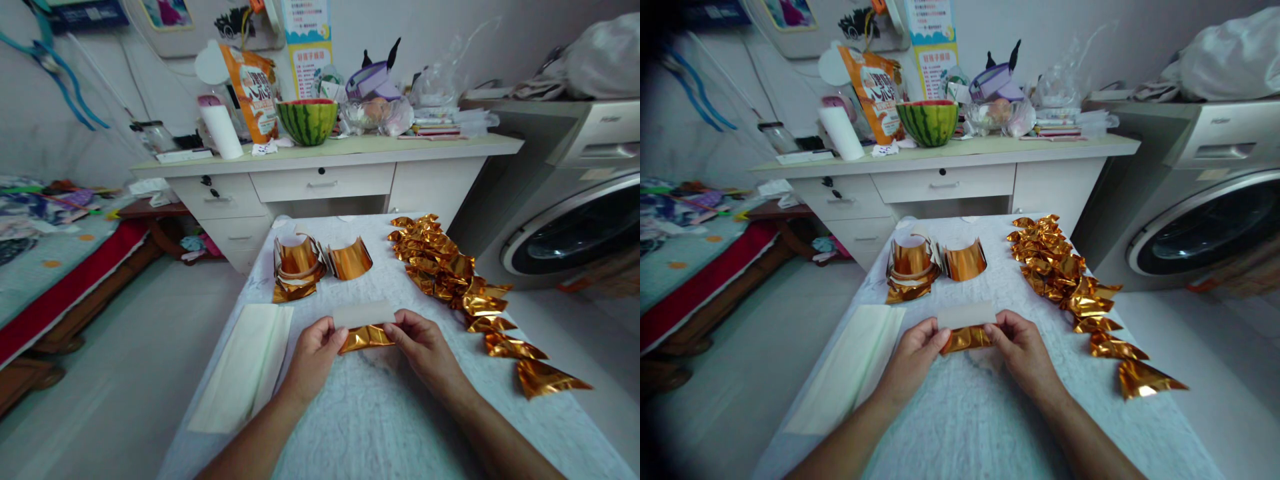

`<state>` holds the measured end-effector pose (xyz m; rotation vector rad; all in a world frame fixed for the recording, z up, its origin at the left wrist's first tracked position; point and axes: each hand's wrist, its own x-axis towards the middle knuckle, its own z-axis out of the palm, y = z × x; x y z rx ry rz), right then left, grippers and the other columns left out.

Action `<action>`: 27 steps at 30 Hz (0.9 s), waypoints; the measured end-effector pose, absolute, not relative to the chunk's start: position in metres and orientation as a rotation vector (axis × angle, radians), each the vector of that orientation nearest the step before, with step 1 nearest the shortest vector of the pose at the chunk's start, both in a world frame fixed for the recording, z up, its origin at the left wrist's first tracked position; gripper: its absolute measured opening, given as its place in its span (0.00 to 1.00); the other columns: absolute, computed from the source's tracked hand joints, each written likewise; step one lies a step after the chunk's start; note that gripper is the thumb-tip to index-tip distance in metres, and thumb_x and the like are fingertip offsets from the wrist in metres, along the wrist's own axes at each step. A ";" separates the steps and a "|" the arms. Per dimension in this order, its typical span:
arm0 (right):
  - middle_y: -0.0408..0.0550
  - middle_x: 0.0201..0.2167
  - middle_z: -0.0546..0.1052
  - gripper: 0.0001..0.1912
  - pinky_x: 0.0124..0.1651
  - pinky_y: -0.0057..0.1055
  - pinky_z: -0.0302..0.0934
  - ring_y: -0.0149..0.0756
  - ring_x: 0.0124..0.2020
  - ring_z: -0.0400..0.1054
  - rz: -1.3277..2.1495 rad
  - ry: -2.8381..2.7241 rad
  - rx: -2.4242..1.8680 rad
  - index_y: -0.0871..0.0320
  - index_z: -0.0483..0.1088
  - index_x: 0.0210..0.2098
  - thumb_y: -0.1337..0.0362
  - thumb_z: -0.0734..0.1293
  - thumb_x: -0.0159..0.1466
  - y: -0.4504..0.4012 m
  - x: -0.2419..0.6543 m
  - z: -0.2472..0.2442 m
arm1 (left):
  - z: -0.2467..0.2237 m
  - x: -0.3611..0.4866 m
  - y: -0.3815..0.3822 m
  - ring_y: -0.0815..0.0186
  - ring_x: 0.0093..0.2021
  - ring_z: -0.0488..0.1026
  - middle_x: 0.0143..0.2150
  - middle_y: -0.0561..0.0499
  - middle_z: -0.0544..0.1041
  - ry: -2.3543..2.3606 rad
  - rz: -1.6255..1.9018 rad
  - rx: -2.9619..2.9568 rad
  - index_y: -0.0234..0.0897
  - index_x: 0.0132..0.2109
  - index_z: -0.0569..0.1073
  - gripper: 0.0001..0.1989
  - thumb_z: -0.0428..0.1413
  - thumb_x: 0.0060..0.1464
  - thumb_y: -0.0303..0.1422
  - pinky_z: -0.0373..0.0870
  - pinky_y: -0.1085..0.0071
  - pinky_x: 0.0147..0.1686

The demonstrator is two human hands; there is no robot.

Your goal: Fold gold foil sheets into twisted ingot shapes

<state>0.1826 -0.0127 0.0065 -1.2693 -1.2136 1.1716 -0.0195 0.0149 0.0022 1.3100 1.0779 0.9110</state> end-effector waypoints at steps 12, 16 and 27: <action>0.41 0.24 0.68 0.16 0.30 0.27 0.53 0.30 0.27 0.60 1.157 -1.226 -1.298 0.58 0.68 0.27 0.52 0.69 0.61 -0.013 0.185 0.005 | -0.008 -0.022 0.014 0.61 0.40 0.73 0.36 0.49 0.76 0.949 0.898 1.283 0.33 0.48 0.74 0.19 0.64 0.49 0.35 0.70 0.67 0.42; 0.40 0.24 0.68 0.16 0.30 0.27 0.53 0.30 0.27 0.60 1.160 -1.226 -1.285 0.58 0.68 0.27 0.52 0.69 0.61 -0.012 0.184 0.005 | -0.010 -0.022 0.015 0.61 0.39 0.73 0.34 0.50 0.76 0.997 0.886 1.319 0.34 0.47 0.76 0.16 0.61 0.51 0.34 0.70 0.67 0.42; 0.42 0.27 0.70 0.16 0.34 0.28 0.55 0.32 0.30 0.62 1.175 -1.251 -1.297 0.58 0.69 0.29 0.51 0.67 0.62 -0.012 0.183 0.004 | -0.004 -0.019 0.015 0.61 0.38 0.74 0.37 0.48 0.79 1.008 0.891 1.333 0.34 0.46 0.78 0.13 0.58 0.55 0.35 0.70 0.65 0.44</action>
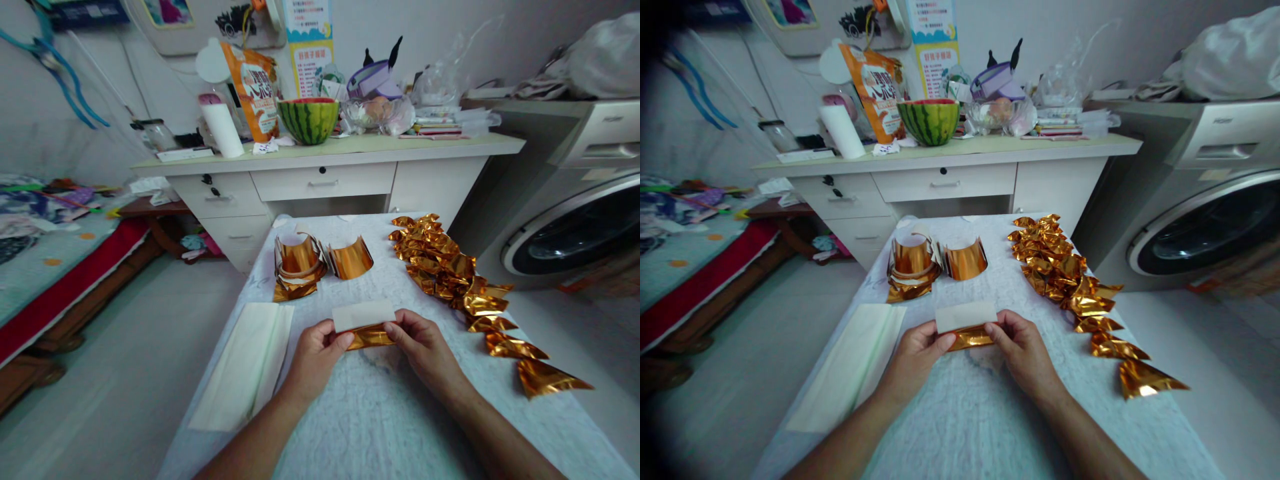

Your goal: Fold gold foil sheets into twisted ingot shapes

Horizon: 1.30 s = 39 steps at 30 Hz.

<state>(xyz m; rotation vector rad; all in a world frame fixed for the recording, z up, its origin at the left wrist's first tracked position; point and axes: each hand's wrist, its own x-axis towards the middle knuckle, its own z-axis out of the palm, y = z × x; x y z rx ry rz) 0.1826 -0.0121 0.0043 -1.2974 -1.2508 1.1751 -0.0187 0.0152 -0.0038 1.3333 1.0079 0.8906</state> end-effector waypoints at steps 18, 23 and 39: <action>0.41 0.23 0.68 0.15 0.29 0.27 0.54 0.33 0.26 0.61 0.953 -1.410 -1.509 0.56 0.67 0.27 0.52 0.63 0.64 -0.013 0.179 0.007 | 0.000 -0.014 0.011 0.62 0.36 0.75 0.35 0.50 0.80 1.155 0.921 1.411 0.34 0.41 0.78 0.11 0.57 0.56 0.36 0.68 0.71 0.36; 0.42 0.20 0.70 0.14 0.26 0.28 0.51 0.33 0.23 0.61 0.666 -1.569 -1.699 0.55 0.67 0.25 0.55 0.63 0.64 -0.013 0.177 0.001 | 0.000 -0.011 0.009 0.65 0.30 0.72 0.30 0.52 0.78 1.316 0.892 1.524 0.35 0.36 0.77 0.08 0.56 0.54 0.35 0.64 0.73 0.30; 0.47 0.27 0.74 0.09 0.34 0.31 0.54 0.39 0.30 0.66 0.331 -1.890 -1.930 0.56 0.68 0.27 0.64 0.62 0.63 -0.009 0.169 -0.004 | -0.001 -0.009 0.007 0.59 0.36 0.69 0.32 0.50 0.74 1.706 0.532 2.284 0.38 0.31 0.67 0.06 0.54 0.57 0.30 0.56 0.65 0.36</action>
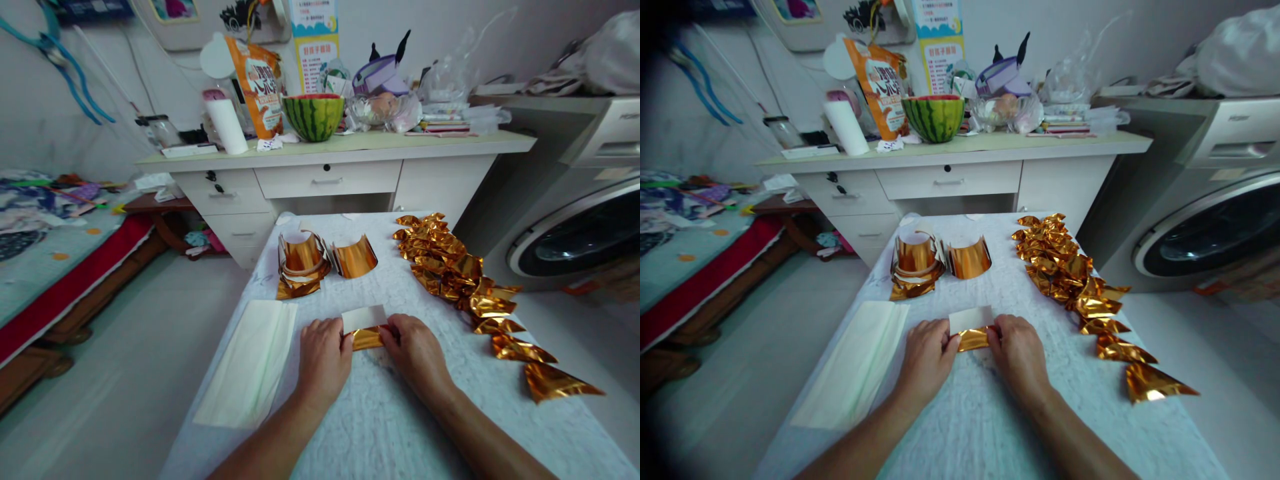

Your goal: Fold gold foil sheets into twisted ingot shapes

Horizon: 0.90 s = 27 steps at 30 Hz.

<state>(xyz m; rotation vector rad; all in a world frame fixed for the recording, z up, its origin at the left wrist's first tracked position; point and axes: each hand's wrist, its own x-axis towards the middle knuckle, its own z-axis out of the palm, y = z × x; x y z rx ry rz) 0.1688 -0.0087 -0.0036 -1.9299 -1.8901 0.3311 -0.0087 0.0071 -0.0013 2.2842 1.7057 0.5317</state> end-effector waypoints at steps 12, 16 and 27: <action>0.47 0.26 0.72 0.08 0.33 0.32 0.54 0.39 0.30 0.65 0.258 -1.889 -1.941 0.55 0.65 0.27 0.63 0.64 0.63 -0.008 0.170 -0.007 | -0.001 -0.012 0.007 0.57 0.44 0.66 0.41 0.50 0.72 1.689 0.707 2.269 0.40 0.41 0.69 0.09 0.59 0.53 0.27 0.59 0.61 0.43; 0.47 0.27 0.71 0.06 0.33 0.32 0.55 0.39 0.30 0.65 0.228 -1.854 -1.944 0.56 0.65 0.32 0.61 0.64 0.63 -0.009 0.172 -0.012 | 0.000 -0.012 0.010 0.59 0.41 0.66 0.37 0.50 0.74 1.417 0.606 2.388 0.41 0.38 0.75 0.07 0.54 0.59 0.24 0.62 0.63 0.40; 0.47 0.30 0.71 0.11 0.40 0.33 0.53 0.39 0.34 0.62 0.182 -2.146 -1.661 0.56 0.71 0.31 0.69 0.60 0.68 -0.007 0.170 -0.008 | -0.005 -0.014 0.004 0.60 0.42 0.67 0.39 0.49 0.73 1.353 0.633 2.418 0.41 0.44 0.76 0.10 0.51 0.61 0.26 0.66 0.63 0.44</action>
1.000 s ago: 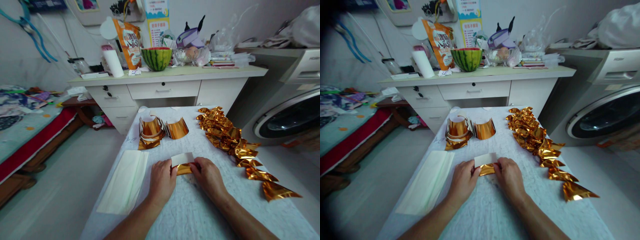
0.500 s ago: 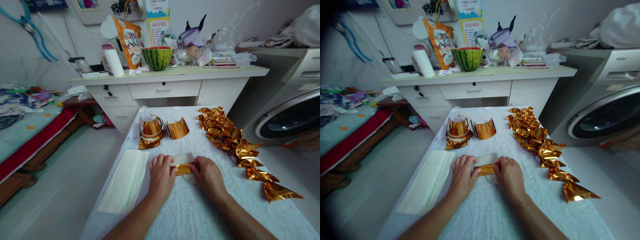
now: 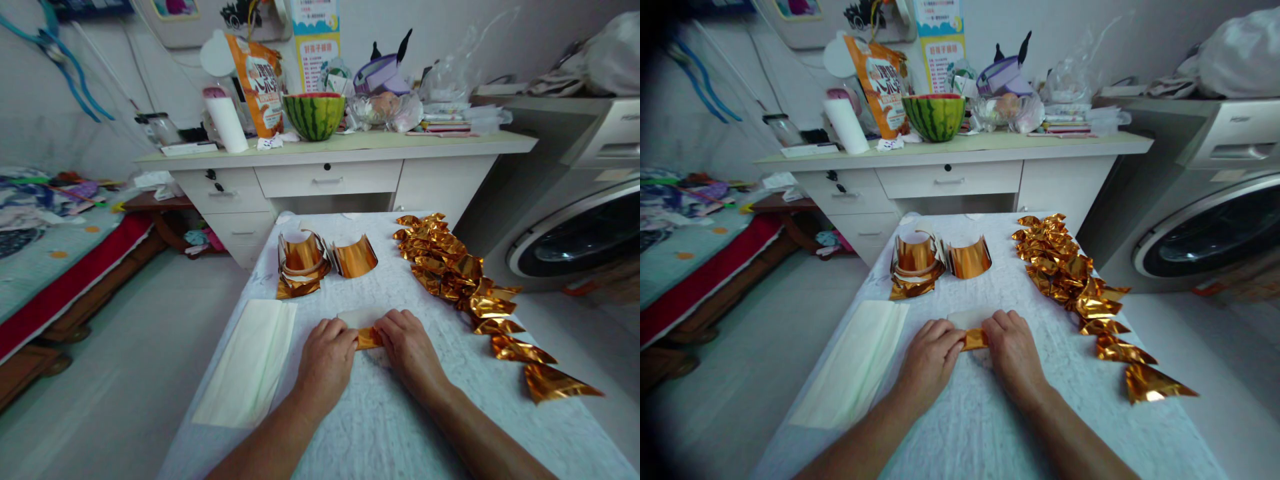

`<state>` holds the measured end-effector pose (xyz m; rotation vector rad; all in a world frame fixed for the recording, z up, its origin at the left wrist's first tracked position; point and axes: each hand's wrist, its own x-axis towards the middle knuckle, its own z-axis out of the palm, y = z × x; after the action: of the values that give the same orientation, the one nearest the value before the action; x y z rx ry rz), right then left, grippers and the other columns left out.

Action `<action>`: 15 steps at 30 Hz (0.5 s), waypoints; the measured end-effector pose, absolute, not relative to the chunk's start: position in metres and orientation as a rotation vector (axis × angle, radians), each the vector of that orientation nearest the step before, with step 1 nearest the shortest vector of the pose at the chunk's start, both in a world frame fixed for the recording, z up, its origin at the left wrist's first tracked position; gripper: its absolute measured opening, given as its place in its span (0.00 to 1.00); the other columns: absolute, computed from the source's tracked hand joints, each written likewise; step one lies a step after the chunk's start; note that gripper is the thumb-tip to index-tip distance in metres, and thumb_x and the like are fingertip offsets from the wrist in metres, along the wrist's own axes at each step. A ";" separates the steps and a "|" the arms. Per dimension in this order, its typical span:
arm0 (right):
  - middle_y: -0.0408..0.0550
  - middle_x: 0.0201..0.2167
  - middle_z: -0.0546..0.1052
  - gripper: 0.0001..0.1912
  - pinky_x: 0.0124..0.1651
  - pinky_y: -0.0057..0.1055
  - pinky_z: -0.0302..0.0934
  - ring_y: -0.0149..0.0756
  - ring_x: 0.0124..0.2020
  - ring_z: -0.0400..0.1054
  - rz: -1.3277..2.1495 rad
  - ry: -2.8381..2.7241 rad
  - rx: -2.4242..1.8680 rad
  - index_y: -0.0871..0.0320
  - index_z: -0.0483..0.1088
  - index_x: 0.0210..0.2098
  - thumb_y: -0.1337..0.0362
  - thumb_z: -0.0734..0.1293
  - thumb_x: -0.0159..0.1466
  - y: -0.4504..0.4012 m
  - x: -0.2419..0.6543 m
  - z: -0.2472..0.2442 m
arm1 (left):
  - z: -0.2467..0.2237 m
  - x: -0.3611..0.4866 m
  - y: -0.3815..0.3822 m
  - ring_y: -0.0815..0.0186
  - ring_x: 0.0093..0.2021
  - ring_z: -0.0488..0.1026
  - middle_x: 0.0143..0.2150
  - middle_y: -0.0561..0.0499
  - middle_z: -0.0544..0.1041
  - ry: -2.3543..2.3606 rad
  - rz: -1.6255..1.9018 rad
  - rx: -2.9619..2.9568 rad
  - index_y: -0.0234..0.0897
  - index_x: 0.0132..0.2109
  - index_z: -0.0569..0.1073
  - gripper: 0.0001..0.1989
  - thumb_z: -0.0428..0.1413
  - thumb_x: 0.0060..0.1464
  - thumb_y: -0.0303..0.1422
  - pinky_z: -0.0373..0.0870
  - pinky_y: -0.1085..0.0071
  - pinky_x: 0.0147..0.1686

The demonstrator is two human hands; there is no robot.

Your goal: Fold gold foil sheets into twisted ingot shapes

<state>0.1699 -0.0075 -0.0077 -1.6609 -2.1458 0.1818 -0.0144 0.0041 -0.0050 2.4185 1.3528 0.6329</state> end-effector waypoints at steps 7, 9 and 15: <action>0.48 0.33 0.71 0.09 0.42 0.35 0.53 0.40 0.36 0.62 0.220 -2.136 -1.712 0.57 0.71 0.34 0.65 0.60 0.68 -0.012 0.162 0.001 | -0.001 -0.015 0.005 0.58 0.45 0.65 0.43 0.49 0.70 1.455 0.646 2.320 0.41 0.44 0.73 0.08 0.54 0.58 0.27 0.64 0.60 0.47; 0.49 0.33 0.71 0.09 0.41 0.36 0.53 0.41 0.37 0.62 0.209 -2.126 -1.756 0.57 0.70 0.33 0.60 0.63 0.66 -0.013 0.159 0.003 | -0.002 -0.016 0.006 0.58 0.46 0.65 0.44 0.49 0.70 1.483 0.643 2.302 0.41 0.44 0.73 0.08 0.54 0.58 0.27 0.63 0.60 0.48; 0.50 0.34 0.71 0.12 0.41 0.37 0.52 0.43 0.37 0.61 0.137 -2.141 -1.843 0.56 0.69 0.34 0.53 0.65 0.64 -0.013 0.152 0.004 | -0.006 -0.017 0.008 0.58 0.47 0.64 0.44 0.49 0.69 1.532 0.680 2.274 0.39 0.43 0.69 0.08 0.54 0.57 0.25 0.62 0.59 0.49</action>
<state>0.1520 -0.0135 0.0038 -1.8434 -2.1413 0.1371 -0.0174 0.0079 -0.0061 2.2736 1.5318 0.6797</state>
